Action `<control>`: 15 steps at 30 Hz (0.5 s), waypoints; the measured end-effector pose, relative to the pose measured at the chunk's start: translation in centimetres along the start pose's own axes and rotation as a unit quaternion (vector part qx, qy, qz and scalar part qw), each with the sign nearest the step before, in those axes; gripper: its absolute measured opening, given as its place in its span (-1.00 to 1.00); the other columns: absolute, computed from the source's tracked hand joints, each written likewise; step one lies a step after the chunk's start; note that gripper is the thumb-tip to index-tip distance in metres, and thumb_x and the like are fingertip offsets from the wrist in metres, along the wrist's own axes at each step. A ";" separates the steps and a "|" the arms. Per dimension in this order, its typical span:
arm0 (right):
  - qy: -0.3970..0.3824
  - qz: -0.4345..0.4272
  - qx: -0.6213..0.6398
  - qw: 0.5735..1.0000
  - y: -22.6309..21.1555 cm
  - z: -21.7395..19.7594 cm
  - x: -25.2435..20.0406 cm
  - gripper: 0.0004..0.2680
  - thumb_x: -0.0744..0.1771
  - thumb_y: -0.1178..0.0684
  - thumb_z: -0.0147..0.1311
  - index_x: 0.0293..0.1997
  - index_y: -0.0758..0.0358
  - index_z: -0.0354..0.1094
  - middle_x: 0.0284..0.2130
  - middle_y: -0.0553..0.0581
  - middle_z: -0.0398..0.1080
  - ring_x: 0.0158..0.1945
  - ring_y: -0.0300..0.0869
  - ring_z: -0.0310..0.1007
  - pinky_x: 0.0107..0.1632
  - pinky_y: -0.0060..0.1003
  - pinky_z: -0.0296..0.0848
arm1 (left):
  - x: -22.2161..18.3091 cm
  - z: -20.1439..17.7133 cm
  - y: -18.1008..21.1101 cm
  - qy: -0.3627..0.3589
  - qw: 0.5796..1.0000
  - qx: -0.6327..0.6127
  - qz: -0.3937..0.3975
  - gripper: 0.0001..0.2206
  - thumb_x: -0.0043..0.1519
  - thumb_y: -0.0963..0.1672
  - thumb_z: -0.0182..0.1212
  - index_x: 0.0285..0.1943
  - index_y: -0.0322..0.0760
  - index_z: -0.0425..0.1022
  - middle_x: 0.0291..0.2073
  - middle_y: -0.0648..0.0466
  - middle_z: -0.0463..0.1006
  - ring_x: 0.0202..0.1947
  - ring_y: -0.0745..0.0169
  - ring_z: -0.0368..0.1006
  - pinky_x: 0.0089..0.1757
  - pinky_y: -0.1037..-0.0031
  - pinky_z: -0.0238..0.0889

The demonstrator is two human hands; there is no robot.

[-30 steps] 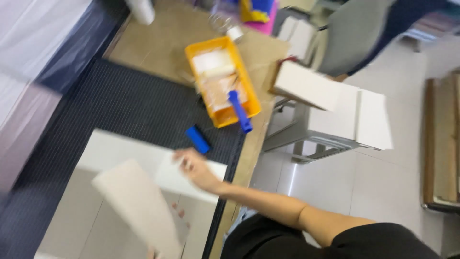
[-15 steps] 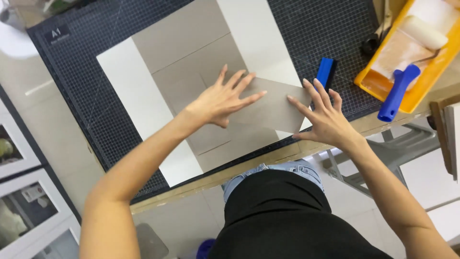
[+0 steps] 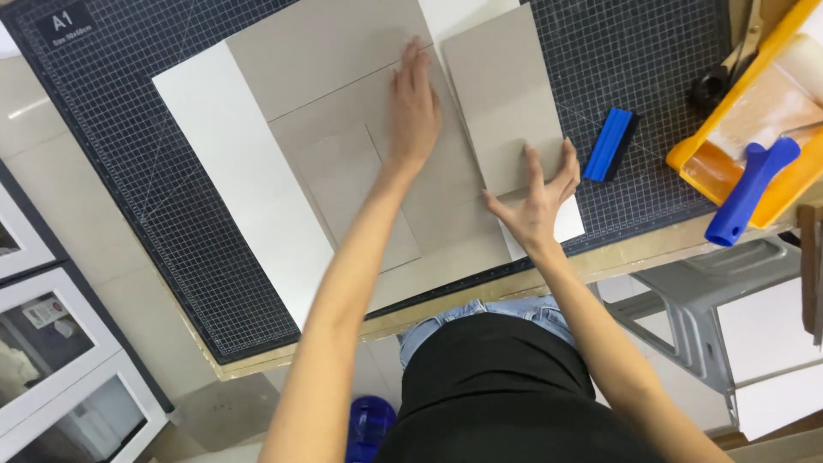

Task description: The person applies adhesive to a large white sheet using a roller, then places a smaller beige sheet on top and smooths it with a squeegee. The person repeats the process with another sheet, applying adhesive and smoothing the surface.

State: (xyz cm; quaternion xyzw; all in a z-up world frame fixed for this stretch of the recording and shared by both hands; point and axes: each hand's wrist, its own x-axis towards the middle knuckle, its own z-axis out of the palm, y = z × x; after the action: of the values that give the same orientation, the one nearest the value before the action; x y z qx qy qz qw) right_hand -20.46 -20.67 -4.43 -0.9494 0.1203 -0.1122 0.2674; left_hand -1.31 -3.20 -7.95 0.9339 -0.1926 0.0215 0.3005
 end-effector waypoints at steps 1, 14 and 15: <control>0.012 0.000 0.004 1.000 0.0 0.7 0.1 -0.34 0.21 -0.40 0.37 0.41 -0.07 0.19 0.41 0.38 -0.29 0.46 0.32 -0.29 0.41 0.32 -0.09 | -0.3 1.1 0.0 0.020 0.999 0.024 -0.022 -0.60 0.35 -0.30 -0.05 0.39 -0.36 0.13 0.47 -0.07 0.06 0.51 -0.01 -0.06 0.37 0.08 0.01; -0.003 -0.040 -0.036 0.999 0.7 1.8 1.0 -0.32 0.26 -0.42 0.37 0.49 -0.12 0.10 0.46 0.35 -0.34 0.52 0.25 -0.27 0.47 0.29 -0.10 | -0.4 1.1 0.7 -0.013 0.985 0.171 -0.023 -0.47 0.46 -0.17 0.13 0.57 0.04 0.01 0.54 0.03 -0.07 0.57 0.09 -0.08 0.44 0.19 0.06; 0.007 -0.044 -0.032 0.999 0.6 1.8 1.0 -0.33 0.25 -0.41 0.39 0.47 -0.09 0.14 0.46 0.34 -0.33 0.52 0.26 -0.25 0.47 0.28 -0.07 | -0.5 1.0 0.7 -0.011 0.985 0.169 -0.019 -0.49 0.47 -0.17 0.12 0.56 0.03 0.03 0.53 0.02 -0.06 0.56 0.08 -0.08 0.43 0.17 0.07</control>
State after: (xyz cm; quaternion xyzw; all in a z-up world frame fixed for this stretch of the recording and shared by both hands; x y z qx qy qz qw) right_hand -19.14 -20.62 -6.14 -0.9611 0.0841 -0.1261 0.2307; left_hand -2.12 -4.15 -8.44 0.9749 -0.1718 0.0383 0.1365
